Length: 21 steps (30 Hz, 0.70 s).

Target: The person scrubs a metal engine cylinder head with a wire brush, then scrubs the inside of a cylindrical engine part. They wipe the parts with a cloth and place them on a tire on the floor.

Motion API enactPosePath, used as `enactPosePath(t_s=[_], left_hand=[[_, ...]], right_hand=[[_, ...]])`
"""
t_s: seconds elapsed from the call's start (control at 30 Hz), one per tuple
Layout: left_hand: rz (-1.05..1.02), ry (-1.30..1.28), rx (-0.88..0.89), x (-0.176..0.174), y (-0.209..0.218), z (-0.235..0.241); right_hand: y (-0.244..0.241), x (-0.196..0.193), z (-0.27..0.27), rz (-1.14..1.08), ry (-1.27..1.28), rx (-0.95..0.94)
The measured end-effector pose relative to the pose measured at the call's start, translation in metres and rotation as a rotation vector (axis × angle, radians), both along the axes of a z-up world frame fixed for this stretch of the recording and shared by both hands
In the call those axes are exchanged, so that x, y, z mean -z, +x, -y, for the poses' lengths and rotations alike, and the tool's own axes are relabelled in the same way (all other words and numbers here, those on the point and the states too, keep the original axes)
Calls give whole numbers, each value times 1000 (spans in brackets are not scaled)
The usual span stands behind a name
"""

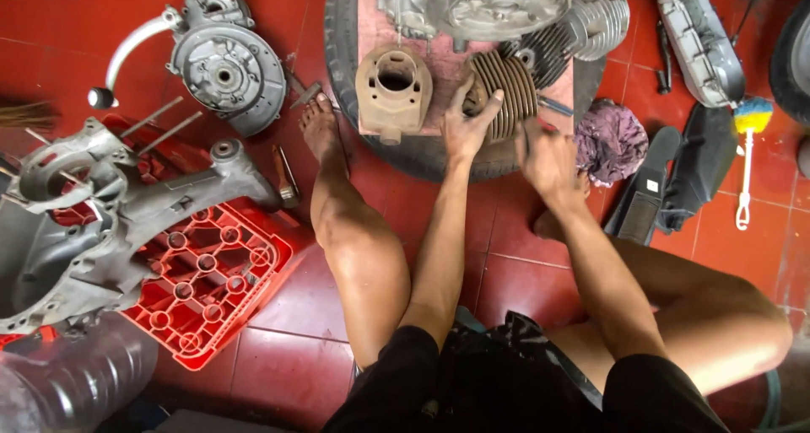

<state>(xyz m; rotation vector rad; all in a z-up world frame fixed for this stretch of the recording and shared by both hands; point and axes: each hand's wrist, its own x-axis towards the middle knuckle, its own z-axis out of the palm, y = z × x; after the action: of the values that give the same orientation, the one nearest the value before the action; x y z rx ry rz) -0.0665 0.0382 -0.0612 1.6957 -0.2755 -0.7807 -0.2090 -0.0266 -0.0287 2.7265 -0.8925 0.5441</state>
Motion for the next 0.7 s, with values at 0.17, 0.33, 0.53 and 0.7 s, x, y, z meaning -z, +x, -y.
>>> enactPosePath(t_s=[0.17, 0.33, 0.53, 0.7], left_hand=[[-52, -57, -15, 0, -5, 3], [-42, -96, -28, -22, 2, -3], [-50, -87, -4, -27, 4, -3], [-49, -88, -5, -23, 10, -1]], right_hand=[[23, -7, -1, 91, 52, 124], [4, -31, -22, 161, 12, 81], [-11, -42, -15, 105, 73, 121], [-7, -67, -25, 228, 197, 71]])
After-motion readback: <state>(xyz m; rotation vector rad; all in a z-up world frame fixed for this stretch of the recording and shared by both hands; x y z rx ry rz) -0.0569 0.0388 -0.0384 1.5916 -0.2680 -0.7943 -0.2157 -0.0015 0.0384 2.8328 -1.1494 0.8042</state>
